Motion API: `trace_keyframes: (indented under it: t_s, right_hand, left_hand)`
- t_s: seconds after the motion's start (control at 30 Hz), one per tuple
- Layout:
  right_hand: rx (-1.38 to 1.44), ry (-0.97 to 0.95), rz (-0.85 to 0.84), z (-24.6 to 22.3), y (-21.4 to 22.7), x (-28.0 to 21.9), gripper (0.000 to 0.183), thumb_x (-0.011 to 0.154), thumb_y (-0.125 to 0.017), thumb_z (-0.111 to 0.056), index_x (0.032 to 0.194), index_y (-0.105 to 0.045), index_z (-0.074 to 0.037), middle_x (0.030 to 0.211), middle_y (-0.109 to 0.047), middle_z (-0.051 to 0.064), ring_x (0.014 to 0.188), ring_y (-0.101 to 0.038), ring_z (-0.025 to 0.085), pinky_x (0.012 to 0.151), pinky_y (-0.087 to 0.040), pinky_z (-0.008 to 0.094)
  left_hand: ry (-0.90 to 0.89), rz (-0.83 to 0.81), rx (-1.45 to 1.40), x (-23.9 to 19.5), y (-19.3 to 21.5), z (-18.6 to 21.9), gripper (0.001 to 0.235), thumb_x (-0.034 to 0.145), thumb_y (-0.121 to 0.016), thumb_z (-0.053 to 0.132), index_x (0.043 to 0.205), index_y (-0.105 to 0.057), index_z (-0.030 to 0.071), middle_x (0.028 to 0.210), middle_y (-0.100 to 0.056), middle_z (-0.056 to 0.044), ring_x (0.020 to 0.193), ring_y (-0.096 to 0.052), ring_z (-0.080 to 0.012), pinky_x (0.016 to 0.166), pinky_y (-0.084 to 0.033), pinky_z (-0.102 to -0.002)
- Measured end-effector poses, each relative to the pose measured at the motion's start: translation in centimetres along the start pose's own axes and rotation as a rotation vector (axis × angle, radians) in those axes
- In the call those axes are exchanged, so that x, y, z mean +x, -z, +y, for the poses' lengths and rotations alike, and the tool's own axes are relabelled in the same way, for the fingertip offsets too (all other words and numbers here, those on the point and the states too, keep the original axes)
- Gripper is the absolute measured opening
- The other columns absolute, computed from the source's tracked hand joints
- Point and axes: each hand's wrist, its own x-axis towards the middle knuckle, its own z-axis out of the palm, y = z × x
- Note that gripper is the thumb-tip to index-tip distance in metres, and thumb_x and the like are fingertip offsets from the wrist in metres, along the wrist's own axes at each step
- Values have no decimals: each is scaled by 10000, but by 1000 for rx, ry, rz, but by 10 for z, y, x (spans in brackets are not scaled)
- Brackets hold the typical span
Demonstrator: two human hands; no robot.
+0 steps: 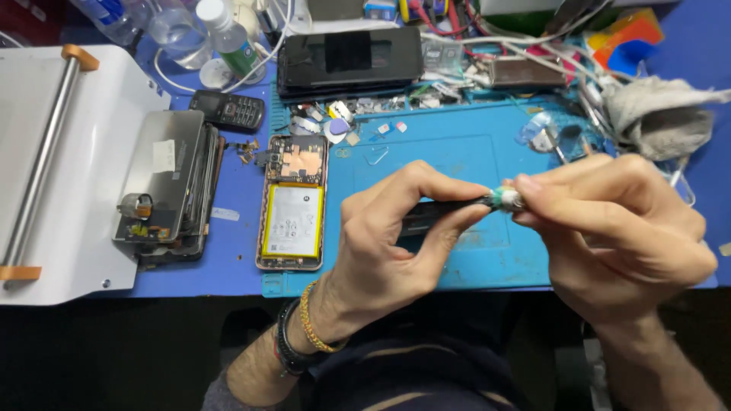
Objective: Repairing a mobile phone by prying the chassis and cleaning internal components.
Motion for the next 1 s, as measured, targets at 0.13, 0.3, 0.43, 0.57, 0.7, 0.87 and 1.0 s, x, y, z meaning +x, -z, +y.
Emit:
trace_keyframes:
  t_s: [0.13, 0.3, 0.43, 0.57, 0.7, 0.87, 1.0]
  right_hand:
    - [28, 10, -11, 0, -2, -2, 226, 931, -791, 186, 1072, -721, 24, 973, -687, 160, 826, -720, 193, 717, -595, 245]
    - [114, -72, 53, 7, -9, -5, 224, 886, -800, 140, 1049, -706, 20, 902, -677, 138, 792, -702, 184, 700, -597, 248]
    - [147, -52, 86, 5, -15, -14, 228, 896, -799, 141, 1062, -700, 19, 919, -670, 133, 799, -707, 187, 714, -592, 243]
    - [161, -220, 102, 23, -11, -50, 201, 908, -785, 168, 1035, -715, 29, 898, -652, 108, 788, -692, 183, 751, -597, 269]
    - [237, -281, 187, 20, -7, -57, 200, 949, -749, 195, 1046, -702, 26, 919, -646, 98, 815, -702, 174, 805, -645, 293]
    - [198, -193, 159, 1, -19, -16, 219, 863, -759, 188, 1004, -680, 39, 910, -636, 122, 822, -697, 199, 744, -628, 290]
    - [187, -71, 150, -3, -21, -7, 216, 865, -787, 162, 1009, -679, 43, 893, -632, 123, 809, -704, 206, 764, -655, 311]
  left_hand:
    - [92, -2, -42, -3, 1, 1, 130, 1027, -771, -34, 1102, -676, 13, 992, -751, -66, 895, -779, -121, 784, -621, -206]
    - [52, -4, -35, -4, 0, 2, 160, 1010, -794, -24, 1109, -673, 11, 978, -731, -68, 879, -760, -107, 779, -621, -194]
    - [45, 1, -2, -3, 2, 0, 147, 1033, -793, -18, 1105, -669, 15, 982, -744, -60, 878, -759, -93, 780, -608, -190]
    - [75, -19, 24, -4, 5, 1, 189, 997, -803, -1, 1143, -685, 23, 956, -745, -56, 812, -728, -65, 701, -568, -165]
    - [82, -13, 2, -6, 3, 1, 148, 1020, -799, -1, 1103, -677, 8, 972, -749, -50, 816, -729, -62, 719, -577, -167]
    - [83, -11, 20, -5, 1, -2, 171, 1001, -799, -16, 1121, -680, 6, 981, -739, -57, 803, -720, -79, 714, -571, -175]
    - [49, -15, 8, -7, -1, -1, 155, 1012, -787, -39, 1110, -675, 4, 970, -738, -68, 852, -751, -97, 773, -605, -191]
